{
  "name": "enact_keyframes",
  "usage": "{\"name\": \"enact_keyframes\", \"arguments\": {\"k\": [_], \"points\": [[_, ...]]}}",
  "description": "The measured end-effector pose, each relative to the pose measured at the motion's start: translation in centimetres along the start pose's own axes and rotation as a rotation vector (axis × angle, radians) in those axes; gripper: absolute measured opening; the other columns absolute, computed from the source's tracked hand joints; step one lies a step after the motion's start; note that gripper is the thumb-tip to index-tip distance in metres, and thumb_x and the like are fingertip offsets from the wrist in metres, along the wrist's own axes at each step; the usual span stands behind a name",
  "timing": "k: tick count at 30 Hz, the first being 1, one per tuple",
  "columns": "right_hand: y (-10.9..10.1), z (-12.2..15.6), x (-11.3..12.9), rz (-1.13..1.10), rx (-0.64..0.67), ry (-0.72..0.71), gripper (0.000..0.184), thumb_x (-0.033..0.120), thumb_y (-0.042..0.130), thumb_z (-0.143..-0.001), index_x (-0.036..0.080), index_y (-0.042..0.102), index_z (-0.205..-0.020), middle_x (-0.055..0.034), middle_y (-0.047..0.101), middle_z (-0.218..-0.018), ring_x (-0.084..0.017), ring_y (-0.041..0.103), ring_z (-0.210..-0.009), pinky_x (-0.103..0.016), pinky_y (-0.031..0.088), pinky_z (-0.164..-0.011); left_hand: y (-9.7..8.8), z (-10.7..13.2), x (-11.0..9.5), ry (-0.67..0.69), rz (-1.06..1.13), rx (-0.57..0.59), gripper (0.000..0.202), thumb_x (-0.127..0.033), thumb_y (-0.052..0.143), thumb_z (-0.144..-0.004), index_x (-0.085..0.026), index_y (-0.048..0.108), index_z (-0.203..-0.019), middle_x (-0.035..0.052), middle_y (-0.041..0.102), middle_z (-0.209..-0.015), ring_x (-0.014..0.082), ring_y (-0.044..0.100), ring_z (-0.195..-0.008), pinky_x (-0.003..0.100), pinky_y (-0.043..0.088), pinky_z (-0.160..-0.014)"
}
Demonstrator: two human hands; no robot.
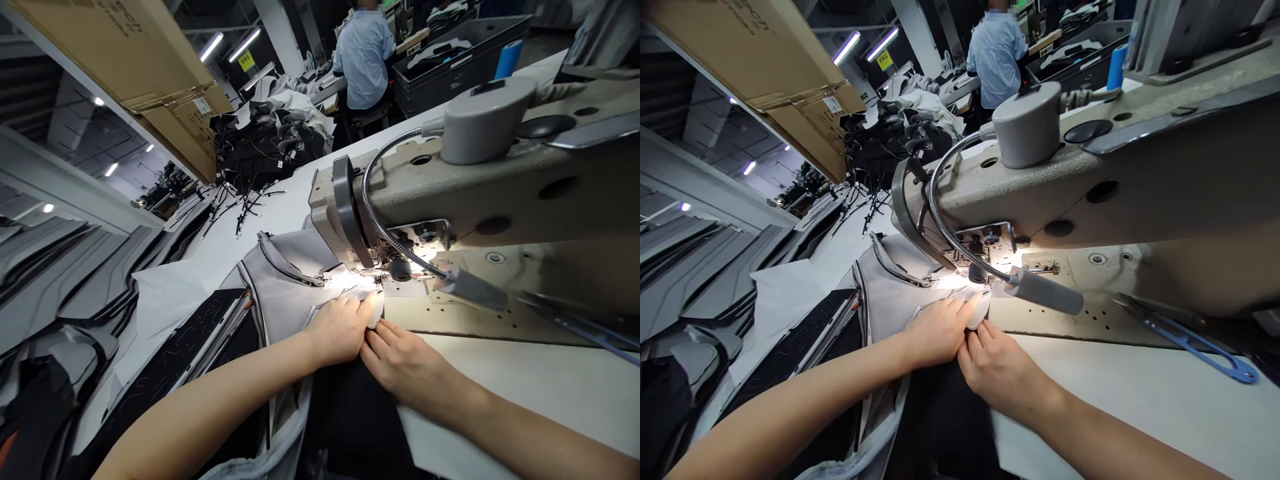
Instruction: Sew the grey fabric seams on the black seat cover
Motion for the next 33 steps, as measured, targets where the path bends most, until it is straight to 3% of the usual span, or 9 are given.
{"name": "enact_keyframes", "arguments": {"k": [2, 9, 12, 17, 23, 27, 33], "points": [[-0.4, 0.1, -0.3, -0.014, -0.014, 0.009, 0.025, 0.004, 0.046, -0.072, 0.01, 0.063, -0.088, -0.0142, 0.066, -0.087, -0.024, 0.061, -0.08, -0.038, 0.049, -0.077, 0.0, 0.1, -0.3, 0.002, -0.002, 0.041, 0.062, -0.024, 0.043, -0.085, -0.005, 0.026, -0.141, 0.0136, 0.062, -0.098, 0.0262, 0.059, -0.087, 0.035, 0.049, -0.072], [-0.8, 1.2, -0.5, -0.019, -0.124, 0.055, 0.031, 0.005, 0.041, -0.075, 0.005, 0.064, -0.095, -0.018, 0.067, -0.096, -0.027, 0.062, -0.09, -0.039, 0.048, -0.085, 0.4, 0.4, -1.1, 0.035, -0.07, 0.037, 0.058, -0.023, 0.038, -0.087, -0.01, 0.026, -0.142, 0.0141, 0.061, -0.105, 0.0272, 0.058, -0.087, 0.037, 0.049, -0.068], [-0.9, 1.1, -0.6, -0.015, -0.139, 0.063, 0.031, 0.004, 0.04, -0.075, 0.005, 0.064, -0.095, -0.017, 0.067, -0.096, -0.026, 0.062, -0.091, -0.039, 0.048, -0.087, -0.2, 0.3, -0.6, 0.043, 0.038, 0.042, 0.06, -0.026, 0.039, -0.085, -0.012, 0.026, -0.142, 0.0116, 0.063, -0.104, 0.0268, 0.06, -0.088, 0.037, 0.049, -0.07], [-1.1, 1.0, -0.7, -0.016, -0.138, 0.056, 0.031, 0.003, 0.04, -0.076, 0.005, 0.064, -0.095, -0.0169, 0.067, -0.096, -0.026, 0.062, -0.092, -0.038, 0.047, -0.088, -1.1, -0.4, 1.3, -0.081, 0.264, 0.142, 0.06, -0.03, 0.048, -0.075, -0.02, 0.036, -0.133, 0.005, 0.067, -0.093, 0.0247, 0.063, -0.082, 0.032, 0.049, -0.066], [-0.6, 1.3, -0.5, -0.044, -0.087, 0.099, 0.039, 0.004, 0.041, -0.075, 0.0, 0.059, -0.109, -0.0219, 0.061, -0.111, -0.03, 0.058, -0.104, -0.041, 0.046, -0.092, -1.8, -0.9, 1.5, -0.045, 0.383, 0.099, 0.05, -0.026, 0.049, -0.071, -0.025, 0.044, -0.121, 0.0011, 0.065, -0.105, 0.0221, 0.063, -0.09, 0.029, 0.049, -0.072], [-0.3, 1.2, -0.5, -0.022, -0.084, 0.117, 0.034, 0.005, 0.042, -0.074, 0.002, 0.062, -0.101, -0.0215, 0.064, -0.103, -0.03, 0.061, -0.097, -0.042, 0.047, -0.089, -1.6, -0.8, 0.9, 0.0, 0.335, 0.117, 0.038, -0.024, 0.045, -0.073, -0.025, 0.052, -0.111, 0.0009, 0.066, -0.095, 0.0221, 0.063, -0.085, 0.028, 0.048, -0.066], [-0.3, 1.4, -0.4, -0.015, -0.098, 0.105, 0.035, 0.007, 0.044, -0.075, 0.002, 0.06, -0.105, -0.0222, 0.064, -0.106, -0.029, 0.06, -0.1, -0.042, 0.045, -0.09, -1.1, -1.0, 0.5, -0.023, 0.213, 0.162, 0.056, -0.019, 0.047, -0.072, -0.021, 0.043, -0.128, 0.0044, 0.067, -0.085, 0.0236, 0.064, -0.076, 0.03, 0.048, -0.061]]}}
Point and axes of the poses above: each hand's wrist, its own z-axis away from the middle knuckle, its own y-axis out of the palm, x = y × z, the point moved 8 cm from there along -z, towards the middle knuckle
